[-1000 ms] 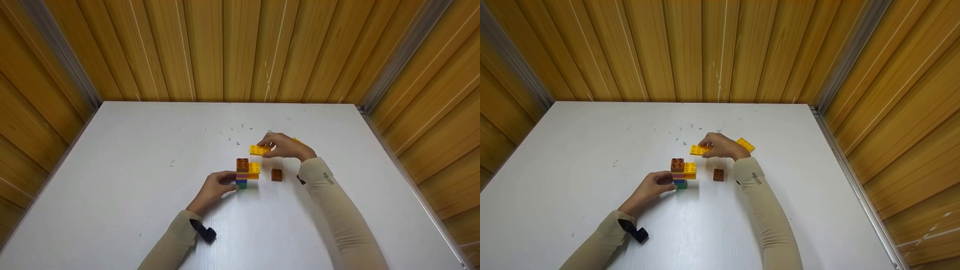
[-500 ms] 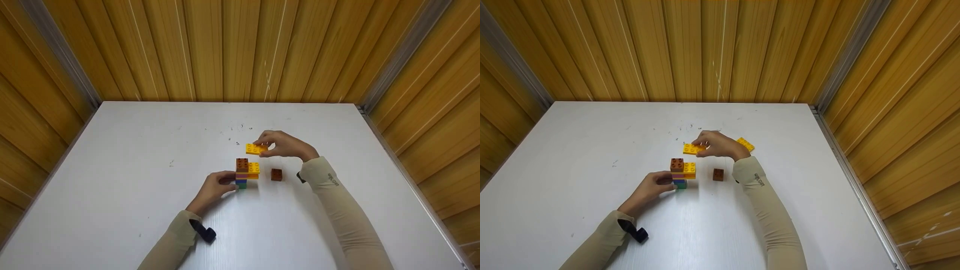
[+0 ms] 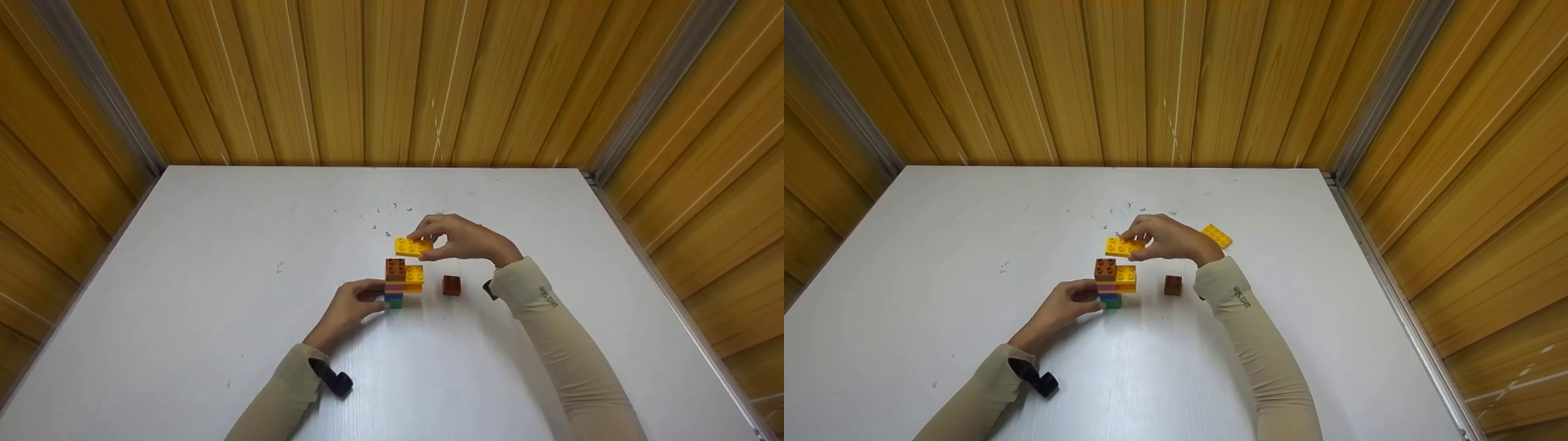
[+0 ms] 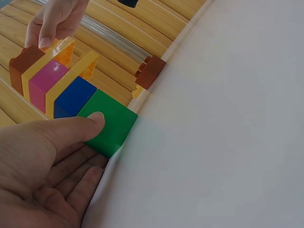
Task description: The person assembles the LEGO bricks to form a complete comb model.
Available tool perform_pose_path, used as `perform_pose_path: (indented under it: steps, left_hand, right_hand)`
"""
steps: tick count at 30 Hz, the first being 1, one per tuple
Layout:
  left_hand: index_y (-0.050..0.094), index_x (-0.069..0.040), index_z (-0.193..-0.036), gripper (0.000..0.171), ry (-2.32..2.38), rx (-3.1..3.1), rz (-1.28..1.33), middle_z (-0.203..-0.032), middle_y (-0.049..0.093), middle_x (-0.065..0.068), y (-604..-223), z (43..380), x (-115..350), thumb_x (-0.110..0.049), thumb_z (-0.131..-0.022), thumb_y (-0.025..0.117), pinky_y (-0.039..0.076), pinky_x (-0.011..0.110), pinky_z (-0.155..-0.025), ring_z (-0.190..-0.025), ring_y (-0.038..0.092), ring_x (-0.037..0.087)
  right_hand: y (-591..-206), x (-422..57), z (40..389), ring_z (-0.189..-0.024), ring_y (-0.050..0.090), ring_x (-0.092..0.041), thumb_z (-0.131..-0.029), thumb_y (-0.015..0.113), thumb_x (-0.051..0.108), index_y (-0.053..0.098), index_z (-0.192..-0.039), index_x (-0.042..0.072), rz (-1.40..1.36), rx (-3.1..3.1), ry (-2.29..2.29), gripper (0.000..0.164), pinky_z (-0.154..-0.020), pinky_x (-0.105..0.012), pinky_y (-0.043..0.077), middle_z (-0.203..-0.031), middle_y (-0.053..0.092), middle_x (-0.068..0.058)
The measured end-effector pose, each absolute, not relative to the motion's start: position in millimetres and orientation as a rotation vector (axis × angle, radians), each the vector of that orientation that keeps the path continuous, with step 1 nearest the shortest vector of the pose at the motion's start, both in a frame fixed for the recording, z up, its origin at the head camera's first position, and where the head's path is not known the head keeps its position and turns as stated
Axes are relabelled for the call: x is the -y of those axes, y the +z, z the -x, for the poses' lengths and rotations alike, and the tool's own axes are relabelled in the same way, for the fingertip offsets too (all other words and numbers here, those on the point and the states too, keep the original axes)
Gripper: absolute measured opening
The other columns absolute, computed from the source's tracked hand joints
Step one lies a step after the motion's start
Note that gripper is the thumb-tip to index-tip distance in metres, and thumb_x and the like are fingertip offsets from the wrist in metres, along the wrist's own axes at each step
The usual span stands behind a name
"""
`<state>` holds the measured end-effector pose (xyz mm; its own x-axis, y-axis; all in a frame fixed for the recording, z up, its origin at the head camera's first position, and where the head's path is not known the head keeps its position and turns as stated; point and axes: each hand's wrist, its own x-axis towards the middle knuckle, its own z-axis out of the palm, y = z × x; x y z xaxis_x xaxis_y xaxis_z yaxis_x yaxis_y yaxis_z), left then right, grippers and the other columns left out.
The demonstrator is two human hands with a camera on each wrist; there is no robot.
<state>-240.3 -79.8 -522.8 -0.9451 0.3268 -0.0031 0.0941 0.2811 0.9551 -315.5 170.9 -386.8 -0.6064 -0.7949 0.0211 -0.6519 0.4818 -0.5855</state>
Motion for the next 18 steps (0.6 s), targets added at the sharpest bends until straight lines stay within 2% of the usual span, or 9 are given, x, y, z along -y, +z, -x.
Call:
perform_pose_path:
  steps: [8,15,18]
  left_hand:
    - [0.063,-0.006,-0.125,0.043,1.721,-2.356,-0.395,-0.122,0.066,0.012,-523,241,80,-0.010,-0.083,0.072,0.050,0.037,-0.099,-0.112,0.063,0.024]
    - [0.060,0.000,-0.127,0.043,1.743,-2.307,-0.394,-0.125,0.063,0.018,-523,241,80,-0.004,-0.085,0.069,0.047,0.044,-0.103,-0.118,0.060,0.032]
    - [0.059,0.000,-0.127,0.043,1.732,-2.307,-0.378,-0.126,0.063,0.018,-523,241,79,-0.004,-0.085,0.069,0.047,0.044,-0.103,-0.118,0.059,0.032]
  right_hand:
    - [-382,-166,309,-0.101,0.060,-0.020,-0.088,0.070,0.020,0.065,-0.124,0.006,1.304,-2.416,-0.820,0.038,-0.089,-0.033,0.055,-0.113,0.064,-0.008]
    - [-382,-162,305,-0.100,0.061,-0.020,-0.087,0.071,0.017,0.064,-0.124,0.006,1.318,-2.398,-0.800,0.039,-0.088,-0.033,0.056,-0.113,0.063,-0.008]
    - [-382,-161,303,-0.100,0.061,-0.020,-0.087,0.070,0.018,0.063,-0.127,0.008,1.314,-2.399,-0.779,0.041,-0.088,-0.033,0.056,-0.113,0.063,-0.008]
